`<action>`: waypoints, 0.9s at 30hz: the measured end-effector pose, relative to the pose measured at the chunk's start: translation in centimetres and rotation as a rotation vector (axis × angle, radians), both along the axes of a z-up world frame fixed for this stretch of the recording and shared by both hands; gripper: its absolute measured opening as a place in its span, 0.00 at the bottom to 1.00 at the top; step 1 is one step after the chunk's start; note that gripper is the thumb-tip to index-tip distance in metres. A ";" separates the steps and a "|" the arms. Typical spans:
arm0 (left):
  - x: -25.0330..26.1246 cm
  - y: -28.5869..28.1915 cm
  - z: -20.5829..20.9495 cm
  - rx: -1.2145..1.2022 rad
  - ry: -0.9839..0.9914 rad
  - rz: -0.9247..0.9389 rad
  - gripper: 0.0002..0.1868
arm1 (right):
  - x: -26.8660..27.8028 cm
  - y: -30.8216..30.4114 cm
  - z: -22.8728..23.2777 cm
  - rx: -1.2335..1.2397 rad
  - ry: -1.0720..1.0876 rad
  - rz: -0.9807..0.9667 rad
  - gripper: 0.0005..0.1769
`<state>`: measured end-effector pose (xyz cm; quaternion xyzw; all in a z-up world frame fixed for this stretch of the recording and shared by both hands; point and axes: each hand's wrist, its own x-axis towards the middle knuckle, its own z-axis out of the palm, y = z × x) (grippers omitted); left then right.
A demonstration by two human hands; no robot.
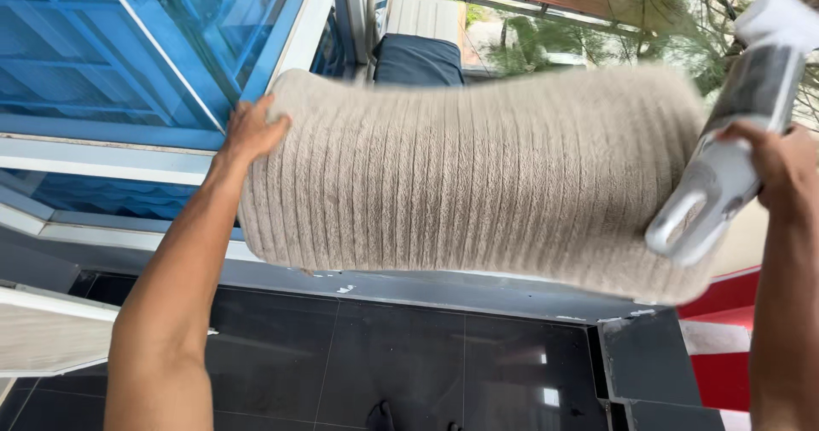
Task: The person cleans a small mat using a handheld vacuum cleaner by moving the nozzle across the surface of the mat while it hangs over a railing.
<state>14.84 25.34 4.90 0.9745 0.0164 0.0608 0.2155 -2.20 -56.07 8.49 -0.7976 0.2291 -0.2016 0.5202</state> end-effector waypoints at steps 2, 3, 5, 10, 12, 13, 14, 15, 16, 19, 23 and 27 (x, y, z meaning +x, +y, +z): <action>-2.2 0.1 -0.9 0.033 -0.161 -0.073 0.35 | -2.0 1.4 -1.0 -0.098 0.115 -0.066 0.36; -3.7 0.0 -0.8 0.051 -0.239 -0.108 0.35 | -2.6 1.9 -1.3 -0.035 0.053 -0.001 0.34; -6.7 -1.0 0.4 0.015 -0.304 -0.023 0.33 | -3.7 2.3 -1.6 0.094 -0.075 0.119 0.30; -12.2 -2.8 2.4 -0.059 -0.203 0.214 0.39 | -5.4 -1.4 -4.8 0.220 0.036 0.029 0.29; -12.7 -1.9 1.5 -0.115 -0.035 0.255 0.40 | -6.0 -3.2 -6.9 0.269 0.145 0.066 0.28; -12.7 -1.1 0.8 -0.186 -0.083 0.240 0.37 | -6.3 -3.7 -7.6 0.240 0.188 0.038 0.29; -12.2 -0.3 0.3 -0.255 -0.136 0.219 0.35 | -6.5 -4.1 -7.8 0.212 0.225 0.006 0.30; -11.7 0.2 -0.2 -0.325 -0.189 0.198 0.32 | -6.4 -4.2 -7.8 0.176 0.255 0.019 0.30; -11.2 0.4 -0.7 -0.298 -0.316 0.134 0.30 | -6.4 -4.1 -7.7 0.156 0.268 0.025 0.31; -10.0 0.4 -1.1 -0.279 -0.587 -0.014 0.20 | -6.7 -3.3 -6.9 0.111 0.274 0.033 0.31; -8.2 -0.4 0.7 -0.490 -0.557 0.034 0.07 | -6.4 -2.5 -4.9 0.057 0.254 0.035 0.32; -5.7 -1.1 2.8 -0.606 -0.564 0.047 0.05 | -3.2 -1.2 -3.4 0.023 0.220 0.067 0.34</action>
